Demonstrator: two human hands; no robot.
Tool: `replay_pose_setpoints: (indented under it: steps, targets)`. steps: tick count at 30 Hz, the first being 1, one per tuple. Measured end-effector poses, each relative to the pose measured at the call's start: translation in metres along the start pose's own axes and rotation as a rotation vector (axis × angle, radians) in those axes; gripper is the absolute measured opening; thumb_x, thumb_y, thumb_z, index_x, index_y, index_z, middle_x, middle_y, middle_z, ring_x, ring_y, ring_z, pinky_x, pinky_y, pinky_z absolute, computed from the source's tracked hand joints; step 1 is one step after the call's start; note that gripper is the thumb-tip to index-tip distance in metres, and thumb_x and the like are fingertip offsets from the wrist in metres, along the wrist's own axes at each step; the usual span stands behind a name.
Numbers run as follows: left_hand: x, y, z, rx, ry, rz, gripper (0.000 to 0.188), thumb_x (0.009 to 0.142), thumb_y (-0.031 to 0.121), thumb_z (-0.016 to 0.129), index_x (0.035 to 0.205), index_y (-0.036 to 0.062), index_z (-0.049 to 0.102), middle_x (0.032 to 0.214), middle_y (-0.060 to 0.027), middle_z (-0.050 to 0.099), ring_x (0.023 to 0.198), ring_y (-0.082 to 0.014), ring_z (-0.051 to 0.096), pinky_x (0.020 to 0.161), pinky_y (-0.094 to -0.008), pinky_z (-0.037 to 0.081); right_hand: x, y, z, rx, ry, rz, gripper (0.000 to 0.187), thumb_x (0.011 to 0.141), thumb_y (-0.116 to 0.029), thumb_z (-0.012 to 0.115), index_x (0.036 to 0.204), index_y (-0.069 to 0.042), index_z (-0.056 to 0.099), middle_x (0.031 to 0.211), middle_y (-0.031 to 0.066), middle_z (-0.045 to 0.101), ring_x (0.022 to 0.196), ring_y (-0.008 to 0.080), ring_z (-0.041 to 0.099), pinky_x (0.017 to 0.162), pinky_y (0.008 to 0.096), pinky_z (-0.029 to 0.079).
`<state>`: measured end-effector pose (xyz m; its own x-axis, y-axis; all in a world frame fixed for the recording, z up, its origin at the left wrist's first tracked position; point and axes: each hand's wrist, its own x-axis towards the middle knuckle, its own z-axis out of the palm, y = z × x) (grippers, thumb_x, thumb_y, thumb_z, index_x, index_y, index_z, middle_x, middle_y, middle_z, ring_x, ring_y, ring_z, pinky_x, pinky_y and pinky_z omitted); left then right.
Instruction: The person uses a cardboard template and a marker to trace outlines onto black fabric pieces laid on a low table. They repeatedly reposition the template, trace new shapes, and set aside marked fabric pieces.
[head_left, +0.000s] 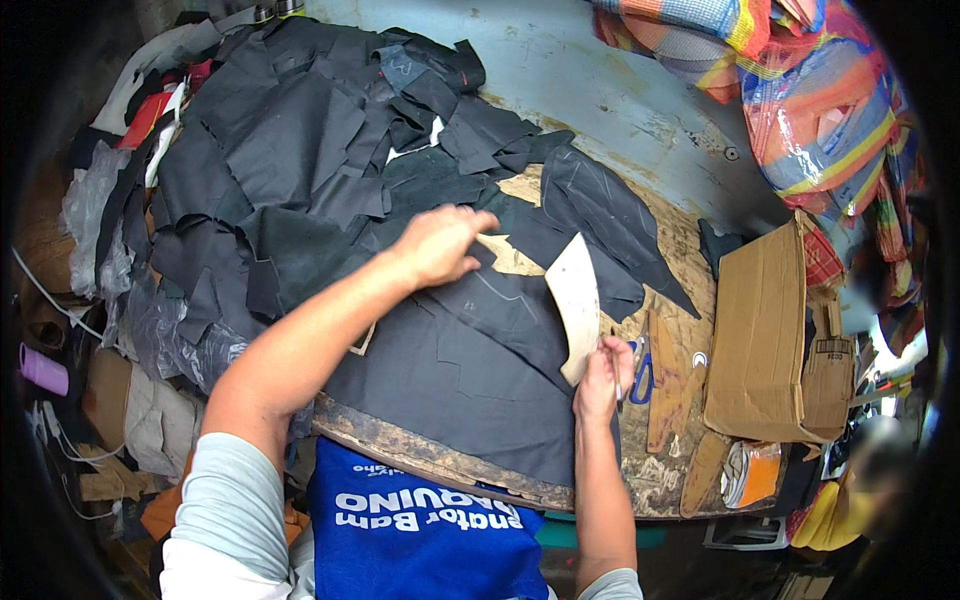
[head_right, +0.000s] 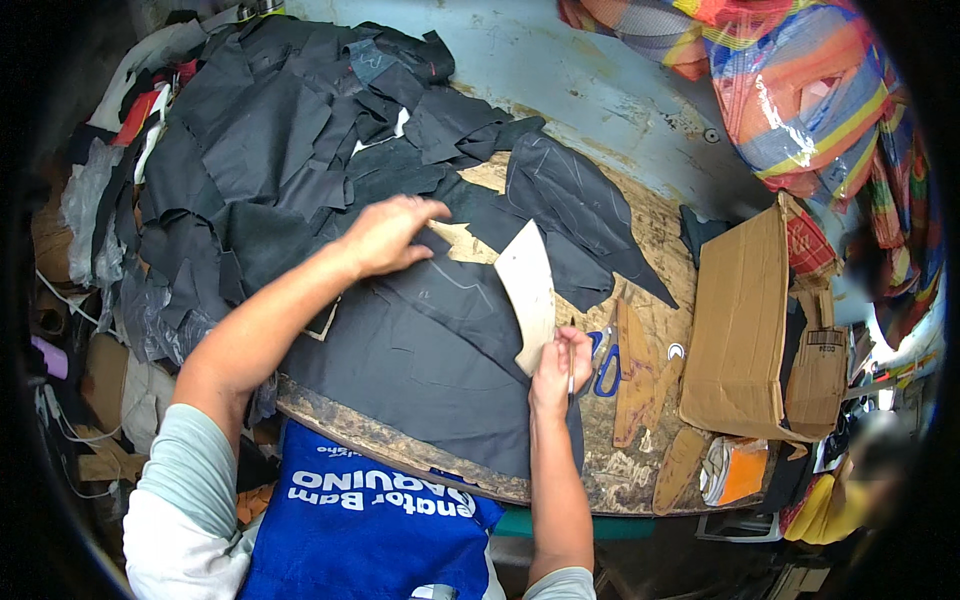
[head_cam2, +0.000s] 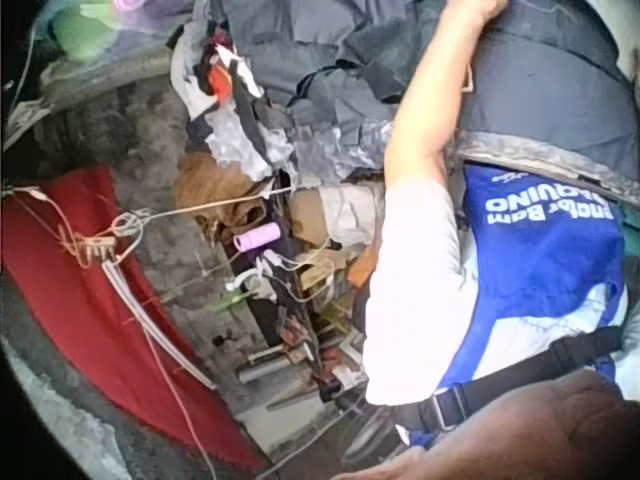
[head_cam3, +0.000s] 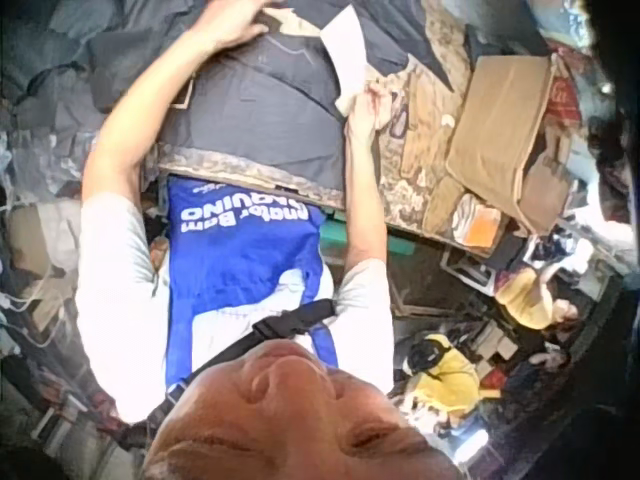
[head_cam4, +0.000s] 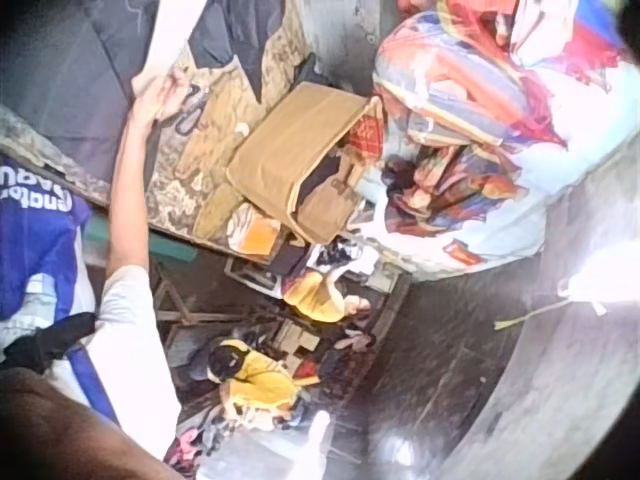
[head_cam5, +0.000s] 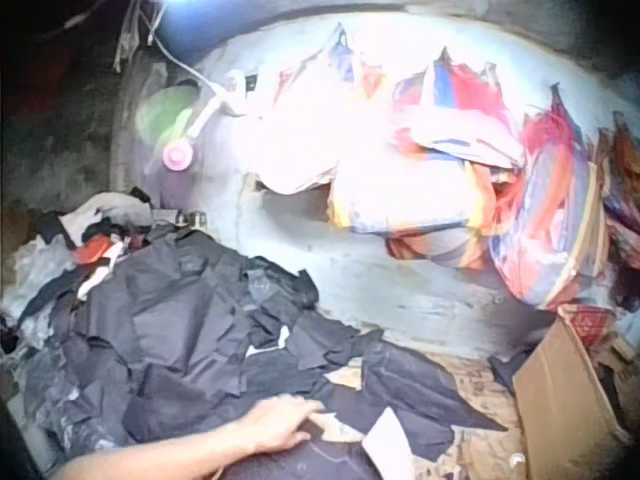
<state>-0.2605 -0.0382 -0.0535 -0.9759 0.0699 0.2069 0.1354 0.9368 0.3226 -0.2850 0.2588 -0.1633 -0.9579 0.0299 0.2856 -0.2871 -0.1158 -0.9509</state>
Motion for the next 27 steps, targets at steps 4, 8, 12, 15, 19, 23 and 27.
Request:
replay_pose_setpoints:
  steps: [4, 8, 12, 15, 19, 23, 27]
  targets:
    - [-0.045, -0.033, -0.054, 0.106, -0.005, 0.032, 0.060, 0.054, 0.036, 0.084, 0.099, 0.0069, 0.056, 0.094, -0.0107, 0.059, 0.095, -0.0314, 0.055, 0.081, -0.0411, 0.045, 0.022, 0.006, 0.008, 0.079, 0.025, 0.035, 0.024, 0.077, 0.007, 0.051, 0.100, 0.001, 0.052, 0.087, 0.0040, 0.056, 0.074, 0.0070, 0.050, 0.071, 0.0178, 0.041]
    - [-0.129, -0.058, -0.062, 0.344, -0.252, 0.006, 0.075, 0.052, 0.049, 0.081, 0.112, 0.0110, 0.060, 0.117, -0.0106, 0.055, 0.121, -0.0290, 0.044, 0.104, -0.0563, 0.025, 0.012, -0.008, 0.004, 0.100, 0.095, -0.035, 0.025, 0.077, 0.008, 0.052, 0.101, 0.000, 0.052, 0.091, 0.0052, 0.057, 0.080, 0.0082, 0.052, 0.076, 0.0191, 0.042]
    - [-0.163, -0.087, -0.061, 0.294, -0.270, -0.119, 0.050, 0.073, 0.037, 0.073, 0.116, 0.0147, 0.062, 0.130, -0.0065, 0.055, 0.130, -0.0212, 0.042, 0.110, -0.0589, 0.018, -0.005, -0.032, -0.013, 0.181, 0.161, -0.025, 0.029, 0.077, 0.011, 0.055, 0.103, -0.001, 0.053, 0.094, 0.0053, 0.056, 0.084, 0.0105, 0.053, 0.079, 0.0211, 0.043]
    - [-0.154, -0.087, -0.071, 0.133, -0.253, -0.214, 0.042, 0.076, 0.031, 0.072, 0.113, 0.0130, 0.064, 0.119, -0.0099, 0.061, 0.123, -0.0252, 0.050, 0.109, -0.0542, 0.023, -0.020, -0.053, -0.040, 0.266, 0.220, 0.025, 0.031, 0.077, 0.015, 0.052, 0.103, -0.002, 0.053, 0.095, 0.0062, 0.056, 0.089, 0.0121, 0.053, 0.082, 0.0237, 0.045]
    - [-0.126, -0.056, -0.115, -0.666, 0.117, -0.311, 0.032, 0.093, 0.027, 0.058, 0.111, 0.0002, 0.061, 0.108, -0.0101, 0.067, 0.098, -0.0177, 0.064, 0.079, -0.0269, 0.049, -0.037, -0.072, -0.081, 0.323, 0.284, 0.114, 0.032, 0.076, 0.016, 0.048, 0.102, -0.002, 0.053, 0.094, 0.0073, 0.056, 0.090, 0.0141, 0.054, 0.086, 0.0260, 0.045]
    - [-0.113, 0.002, -0.138, -1.845, 0.284, -0.089, 0.044, 0.100, 0.033, 0.042, 0.129, 0.0010, 0.048, 0.125, -0.0121, 0.057, 0.113, -0.0222, 0.057, 0.097, -0.0399, 0.047, -0.047, -0.076, -0.105, 0.366, 0.355, 0.190, 0.030, 0.078, 0.015, 0.048, 0.102, -0.002, 0.051, 0.095, 0.0099, 0.057, 0.092, 0.0170, 0.056, 0.088, 0.0298, 0.048]
    - [-0.106, 0.045, -0.111, -2.169, 0.215, -0.116, 0.050, 0.100, 0.041, 0.034, 0.136, 0.0076, 0.045, 0.131, -0.0115, 0.053, 0.119, -0.0265, 0.052, 0.105, -0.0447, 0.037, -0.052, -0.072, -0.112, 0.364, 0.471, 0.171, 0.031, 0.076, 0.017, 0.048, 0.101, -0.001, 0.051, 0.097, 0.0127, 0.058, 0.093, 0.0194, 0.058, 0.089, 0.0312, 0.047]
